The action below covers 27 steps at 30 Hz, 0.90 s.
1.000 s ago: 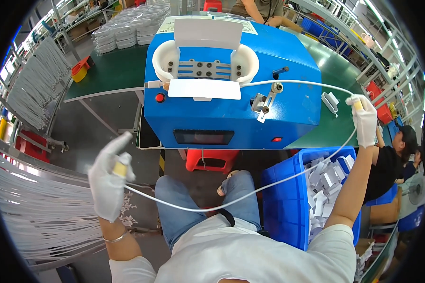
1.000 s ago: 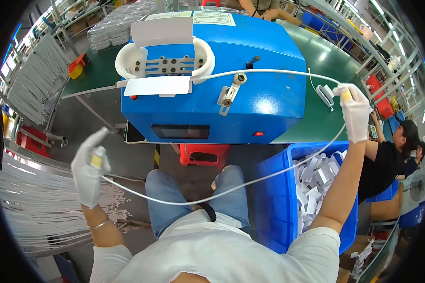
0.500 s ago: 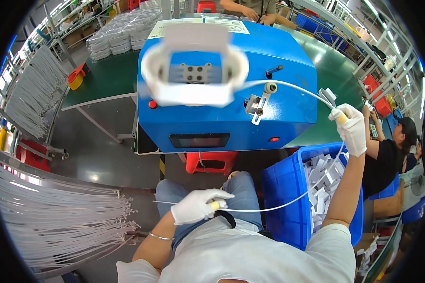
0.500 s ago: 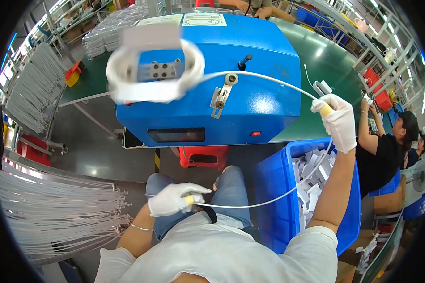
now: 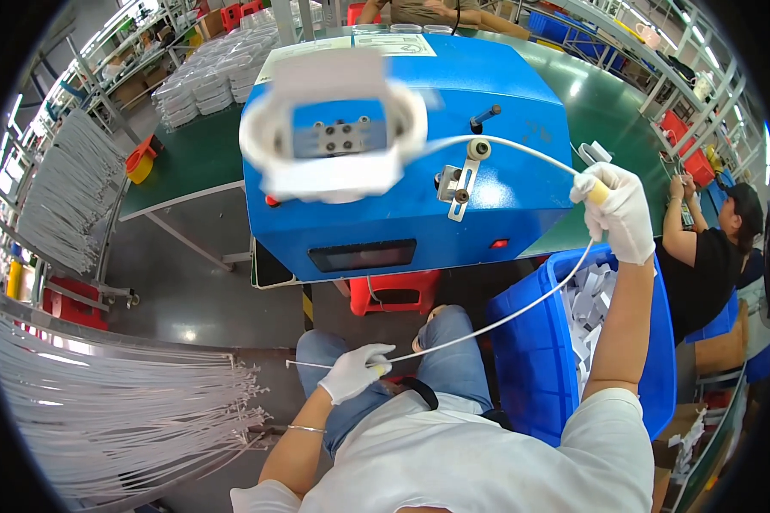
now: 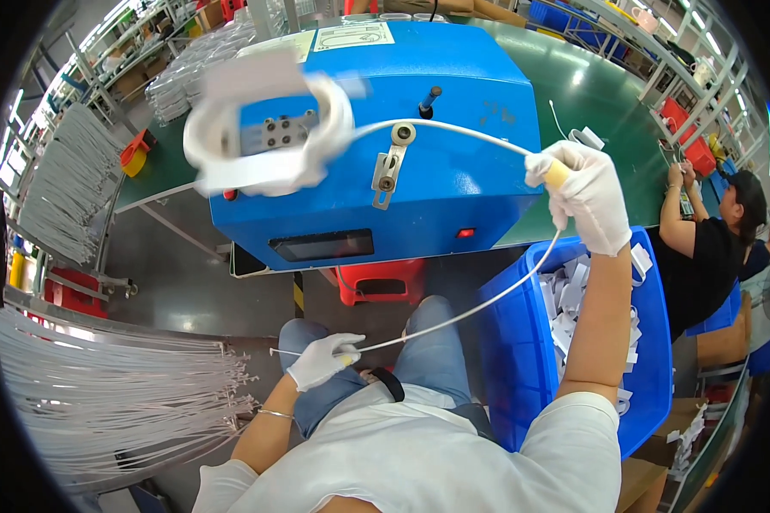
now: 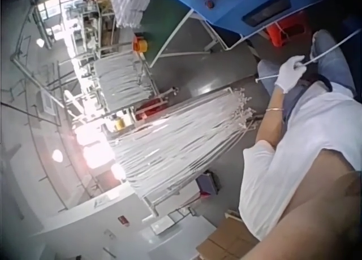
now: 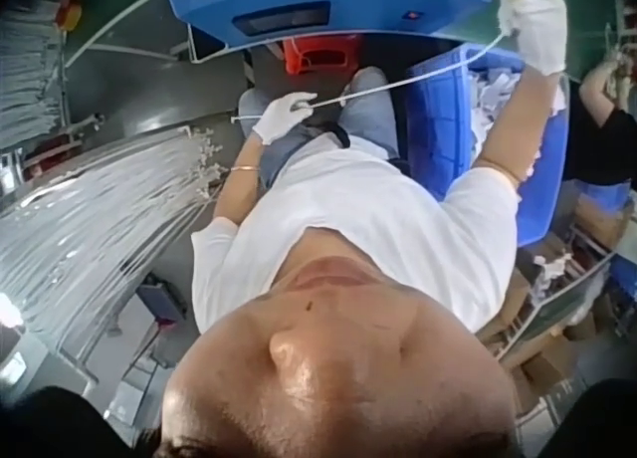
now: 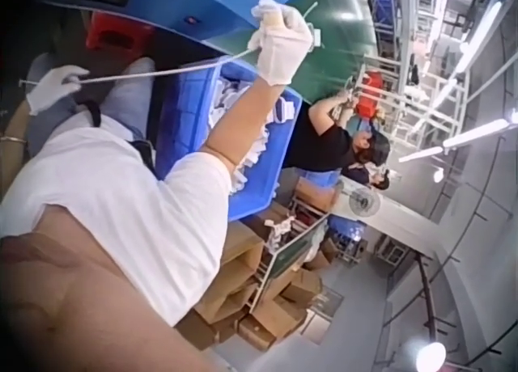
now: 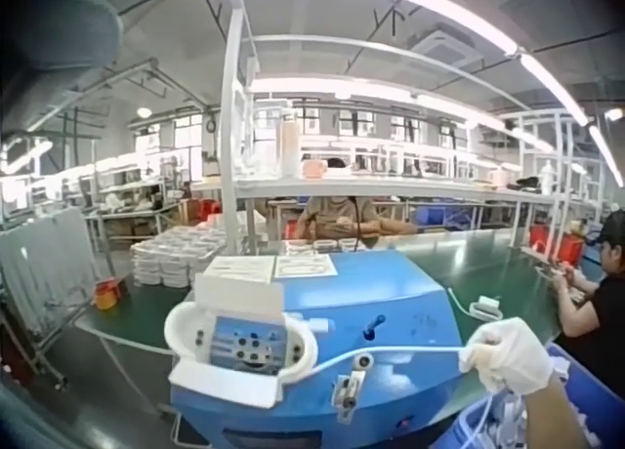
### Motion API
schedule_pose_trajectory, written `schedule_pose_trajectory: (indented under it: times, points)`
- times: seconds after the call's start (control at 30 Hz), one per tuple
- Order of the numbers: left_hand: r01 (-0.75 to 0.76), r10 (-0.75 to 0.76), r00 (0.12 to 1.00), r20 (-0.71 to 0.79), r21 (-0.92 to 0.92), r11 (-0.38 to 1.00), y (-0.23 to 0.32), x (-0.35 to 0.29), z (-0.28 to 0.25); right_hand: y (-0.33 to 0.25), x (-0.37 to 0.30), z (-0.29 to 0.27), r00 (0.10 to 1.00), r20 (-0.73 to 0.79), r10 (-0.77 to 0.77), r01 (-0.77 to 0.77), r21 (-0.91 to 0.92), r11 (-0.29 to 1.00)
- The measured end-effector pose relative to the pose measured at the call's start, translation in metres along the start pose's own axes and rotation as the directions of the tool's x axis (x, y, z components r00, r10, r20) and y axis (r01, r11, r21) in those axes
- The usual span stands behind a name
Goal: Processing and assembling white electrical cables at a factory workstation.
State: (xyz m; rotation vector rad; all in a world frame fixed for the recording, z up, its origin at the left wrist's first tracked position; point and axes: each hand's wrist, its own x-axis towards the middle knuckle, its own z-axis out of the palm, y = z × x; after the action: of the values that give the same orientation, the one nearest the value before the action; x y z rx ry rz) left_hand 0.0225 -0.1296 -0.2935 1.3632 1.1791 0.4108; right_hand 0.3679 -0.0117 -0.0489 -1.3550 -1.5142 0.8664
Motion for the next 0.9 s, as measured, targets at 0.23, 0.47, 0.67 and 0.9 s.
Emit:
schedule_pose_trajectory:
  times: [0.23,0.47,0.67,0.9]
  points:
    - [0.003,-0.002,0.995,0.102,-0.013,1.0,0.003,0.006,0.004,0.003,-0.001,0.0,0.999,-0.032,-0.02,0.021,0.027,0.999]
    - [-0.092,0.091,0.969,0.228,-0.005,0.996,0.088,0.021,0.001,-0.005,-0.003,0.02,0.996,-0.079,-0.046,0.05,0.061,0.997]
    - [-0.518,0.426,0.845,0.323,0.296,0.802,0.159,0.019,-0.019,-0.034,-0.005,0.064,0.995,0.072,-0.066,0.054,0.158,0.986]
    - [-0.547,0.523,0.834,0.174,0.381,0.745,0.268,-0.06,-0.12,-0.032,0.037,0.058,0.694,0.084,-0.715,0.643,-0.517,0.564]
